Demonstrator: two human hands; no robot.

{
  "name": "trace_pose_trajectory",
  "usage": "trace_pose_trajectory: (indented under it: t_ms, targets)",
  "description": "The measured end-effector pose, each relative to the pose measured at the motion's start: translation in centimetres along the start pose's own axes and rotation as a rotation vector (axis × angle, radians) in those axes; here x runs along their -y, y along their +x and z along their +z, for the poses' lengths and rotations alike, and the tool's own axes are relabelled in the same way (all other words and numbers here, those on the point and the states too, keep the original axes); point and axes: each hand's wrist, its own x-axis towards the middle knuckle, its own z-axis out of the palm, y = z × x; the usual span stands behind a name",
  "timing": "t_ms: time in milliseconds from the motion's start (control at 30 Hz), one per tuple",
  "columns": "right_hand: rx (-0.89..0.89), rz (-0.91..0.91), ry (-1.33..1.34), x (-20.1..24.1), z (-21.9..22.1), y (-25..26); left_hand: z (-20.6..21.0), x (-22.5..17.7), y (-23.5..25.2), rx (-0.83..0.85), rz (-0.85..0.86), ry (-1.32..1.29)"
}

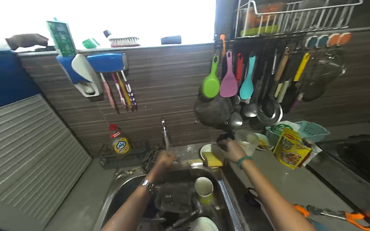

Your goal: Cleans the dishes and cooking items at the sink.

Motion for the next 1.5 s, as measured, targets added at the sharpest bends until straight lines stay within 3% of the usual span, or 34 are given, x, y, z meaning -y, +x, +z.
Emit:
trace_pose_trajectory:
  t_ms: [67,167,300,400,500,567,633,700,800,867,933,1000,1100,1233,1300,1333,1400,1500]
  targets:
    - [0.186,-0.039,-0.020,-1.2,1.4,2.2,-0.2,0.4,-0.9,0.058,0.149,0.026]
    - [0.439,-0.053,-0.060,-0.6,4.0,2.9,-0.7,1.6,-2.5,0.094,0.160,0.176]
    - [0.363,-0.068,-0.243,-1.8,5.3,4.7,-0.9,9.3,-3.2,0.134,-0.116,0.533]
    - [0.342,-0.079,-0.320,-1.5,6.3,6.1,0.9,16.4,-3.8,0.142,-0.326,0.537]
    - [0.303,-0.002,-0.265,-0.7,5.7,6.7,3.0,18.9,-3.9,0.090,-0.382,0.418]
    - [0.211,0.059,-0.153,-0.4,4.2,6.3,3.3,18.1,-3.2,0.062,-0.374,0.349]
    - [0.067,0.034,-0.088,-0.5,2.6,6.2,2.3,14.5,-2.2,0.072,-0.306,0.312]
    - [-0.084,-0.110,-0.147,0.2,1.8,5.5,1.1,9.2,-2.1,0.105,-0.171,0.449]
    - [0.019,-0.286,-0.364,1.8,2.6,4.2,1.1,4.0,-2.5,0.114,0.022,0.743]
    - [0.157,-0.323,-0.341,1.9,3.6,4.7,1.2,3.5,-2.6,0.107,0.232,0.902]
    - [0.113,-0.303,-0.178,1.1,3.7,5.6,1.1,4.3,-2.6,0.087,0.437,1.007]
    - [0.094,-0.209,-0.206,0.2,3.2,6.1,1.0,5.2,-3.2,0.029,0.599,1.046]
    - [0.246,-0.126,-0.368,-0.6,3.9,6.0,0.5,5.5,-4.3,-0.071,0.739,1.046]
    - [0.309,-0.196,-0.182,-2.4,4.5,6.4,-0.4,5.3,-4.7,-0.221,0.833,0.978]
    - [0.341,-0.208,-0.069,-3.4,4.9,6.7,-0.8,4.6,-4.8,-0.297,0.723,0.934]
    - [0.369,-0.208,-0.068,-3.5,4.9,6.7,-0.9,4.1,-4.9,-0.296,0.575,0.875]
    - [0.349,-0.195,-0.063,-3.6,5.0,6.5,-1.1,3.5,-4.7,-0.298,0.226,0.629]
    - [0.204,-0.136,-0.151,-2.5,4.1,6.6,0.0,4.9,-3.3,-0.380,-0.110,0.163]
